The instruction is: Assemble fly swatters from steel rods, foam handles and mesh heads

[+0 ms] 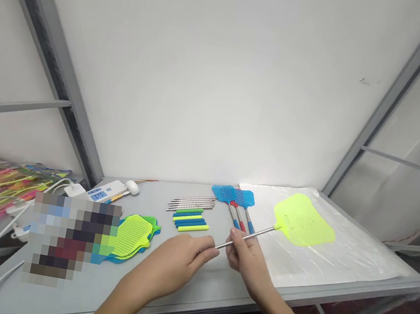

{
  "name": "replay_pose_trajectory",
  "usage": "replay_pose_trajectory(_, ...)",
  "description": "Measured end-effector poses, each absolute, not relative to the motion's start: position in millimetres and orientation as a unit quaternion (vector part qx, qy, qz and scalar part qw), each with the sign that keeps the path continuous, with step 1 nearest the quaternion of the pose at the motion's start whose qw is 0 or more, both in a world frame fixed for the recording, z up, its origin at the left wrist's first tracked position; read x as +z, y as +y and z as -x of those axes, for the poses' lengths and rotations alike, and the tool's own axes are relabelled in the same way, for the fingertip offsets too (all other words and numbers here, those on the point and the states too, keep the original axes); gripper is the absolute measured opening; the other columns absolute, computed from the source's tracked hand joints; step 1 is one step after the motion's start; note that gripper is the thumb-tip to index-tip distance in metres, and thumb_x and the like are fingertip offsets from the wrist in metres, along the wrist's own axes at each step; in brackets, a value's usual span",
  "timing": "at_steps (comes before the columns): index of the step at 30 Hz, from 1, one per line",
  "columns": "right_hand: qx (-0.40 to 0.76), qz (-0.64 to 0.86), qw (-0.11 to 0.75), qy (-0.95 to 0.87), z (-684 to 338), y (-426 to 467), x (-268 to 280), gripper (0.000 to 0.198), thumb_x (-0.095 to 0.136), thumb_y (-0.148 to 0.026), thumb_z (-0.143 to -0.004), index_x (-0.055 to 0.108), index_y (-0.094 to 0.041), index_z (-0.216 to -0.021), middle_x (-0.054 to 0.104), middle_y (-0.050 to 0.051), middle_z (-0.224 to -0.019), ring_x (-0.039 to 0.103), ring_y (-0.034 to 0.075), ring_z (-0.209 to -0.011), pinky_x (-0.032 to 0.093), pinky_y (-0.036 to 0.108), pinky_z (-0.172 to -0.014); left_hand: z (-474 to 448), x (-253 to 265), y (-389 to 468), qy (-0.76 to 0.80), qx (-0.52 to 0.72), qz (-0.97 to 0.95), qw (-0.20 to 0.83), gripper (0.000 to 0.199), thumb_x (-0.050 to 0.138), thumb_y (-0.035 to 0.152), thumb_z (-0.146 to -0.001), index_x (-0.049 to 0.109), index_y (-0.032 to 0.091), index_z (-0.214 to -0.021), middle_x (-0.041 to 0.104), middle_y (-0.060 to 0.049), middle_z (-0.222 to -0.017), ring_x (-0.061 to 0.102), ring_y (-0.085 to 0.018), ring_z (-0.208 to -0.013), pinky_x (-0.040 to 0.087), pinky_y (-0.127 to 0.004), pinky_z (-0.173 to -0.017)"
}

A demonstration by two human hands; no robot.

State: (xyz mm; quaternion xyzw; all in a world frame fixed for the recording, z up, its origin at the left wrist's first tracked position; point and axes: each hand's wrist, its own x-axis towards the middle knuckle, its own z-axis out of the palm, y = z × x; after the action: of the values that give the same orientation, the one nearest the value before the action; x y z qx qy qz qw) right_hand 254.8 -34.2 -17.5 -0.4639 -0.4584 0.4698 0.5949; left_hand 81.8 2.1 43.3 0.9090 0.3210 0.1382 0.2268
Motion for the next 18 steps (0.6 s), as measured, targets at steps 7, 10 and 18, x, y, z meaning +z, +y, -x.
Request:
replay_pose_trajectory(7,0.41,0.519,0.569,-0.489,-273.2,-45.1,-25.4,0.054,0.049,-0.059,-0.088,0.039,-0.021,-0.051,0.029,-0.006,-0.046,0.024,0.008,-0.045,0.018,0.026,-0.045,-46.5,16.1,8.7,0.347,0.072,-0.927,0.123,0.038,0.031,0.045,-0.1,0.057,0.024,-0.081,0.061,0.0,-0.065,0.057,-0.019,-0.059,0.024,-0.027,-0.053)
replay_pose_trajectory(10,0.386,0.556,0.597,-0.432,-303.1,-49.1,-24.1,0.056,0.047,-0.057,-0.09,0.034,-0.021,-0.049,0.023,-0.007,-0.045,0.018,0.008,-0.045,0.014,0.027,-0.046,-14.3,10.0,8.5,0.389,0.029,-0.917,0.085,0.035,0.031,0.043,-0.1,0.055,0.024,-0.082,0.062,0.0,-0.065,0.06,-0.02,-0.06,0.023,-0.027,-0.054)
replay_pose_trajectory(18,0.397,0.493,0.68,-0.37,-318.6,-44.0,-12.6,0.047,0.051,-0.051,-0.09,0.041,-0.021,-0.055,0.026,-0.008,-0.046,0.02,0.009,-0.045,0.016,0.027,-0.046,0.2,9.2,7.4,0.392,0.035,-0.919,0.025,0.036,0.028,0.042,-0.101,0.049,0.024,-0.079,0.064,0.002,-0.07,0.064,-0.02,-0.065,0.026,-0.027,-0.055)
